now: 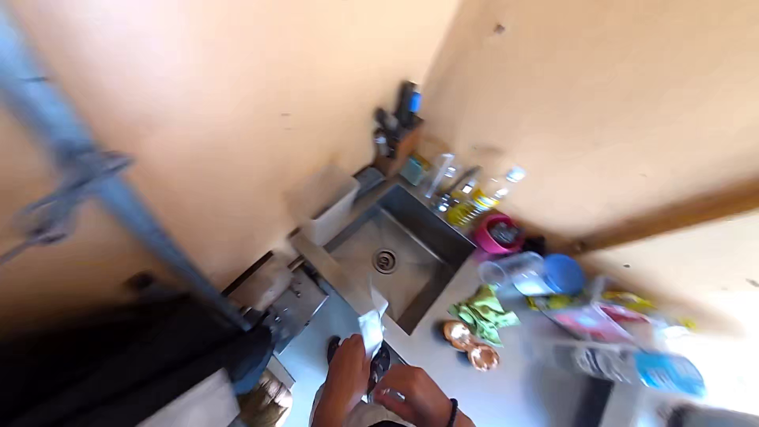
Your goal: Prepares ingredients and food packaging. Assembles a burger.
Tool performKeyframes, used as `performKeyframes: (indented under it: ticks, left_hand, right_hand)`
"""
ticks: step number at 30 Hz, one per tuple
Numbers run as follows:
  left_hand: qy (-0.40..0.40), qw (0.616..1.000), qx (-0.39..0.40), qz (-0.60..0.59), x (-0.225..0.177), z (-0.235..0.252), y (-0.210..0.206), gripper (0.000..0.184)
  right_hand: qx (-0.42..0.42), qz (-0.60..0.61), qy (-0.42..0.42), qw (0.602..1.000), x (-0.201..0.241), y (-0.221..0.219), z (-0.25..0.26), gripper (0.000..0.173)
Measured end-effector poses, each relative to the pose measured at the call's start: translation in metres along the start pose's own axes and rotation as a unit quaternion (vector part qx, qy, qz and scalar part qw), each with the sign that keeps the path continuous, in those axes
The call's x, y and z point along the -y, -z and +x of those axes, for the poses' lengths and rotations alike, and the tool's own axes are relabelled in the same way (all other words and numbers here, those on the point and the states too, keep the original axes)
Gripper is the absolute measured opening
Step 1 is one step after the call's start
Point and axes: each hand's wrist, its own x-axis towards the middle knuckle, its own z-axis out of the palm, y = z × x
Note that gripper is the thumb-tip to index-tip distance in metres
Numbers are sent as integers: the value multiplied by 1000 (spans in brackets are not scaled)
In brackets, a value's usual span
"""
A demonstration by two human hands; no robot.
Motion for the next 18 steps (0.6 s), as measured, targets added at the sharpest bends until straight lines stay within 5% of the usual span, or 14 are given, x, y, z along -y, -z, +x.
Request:
performKeyframes:
  ticks: [3, 7, 11, 14, 18]
  left_hand:
    - [-88, 985, 133, 61, -7, 3, -18, 37]
    - [-172, 954, 244, 13, -27, 5, -26, 37]
    - [-152, 973, 172, 31, -58, 14, -38, 39]
    - [-158, 980, 105, -65, -82, 13, -64, 20]
    - [-203, 961, 135, -133, -115, 3, -117, 22]
  right_hand:
    - [-167, 33, -60, 984, 3, 32, -14, 27]
    - [-104, 140, -141, 975, -22, 58, -32, 78]
    - [-110, 199, -154, 961, -43, 65, -78, 62]
    - [-133, 204, -199, 949, -35, 78, -127, 57]
    - [-102, 235, -232, 938, -29, 87, -198, 60]
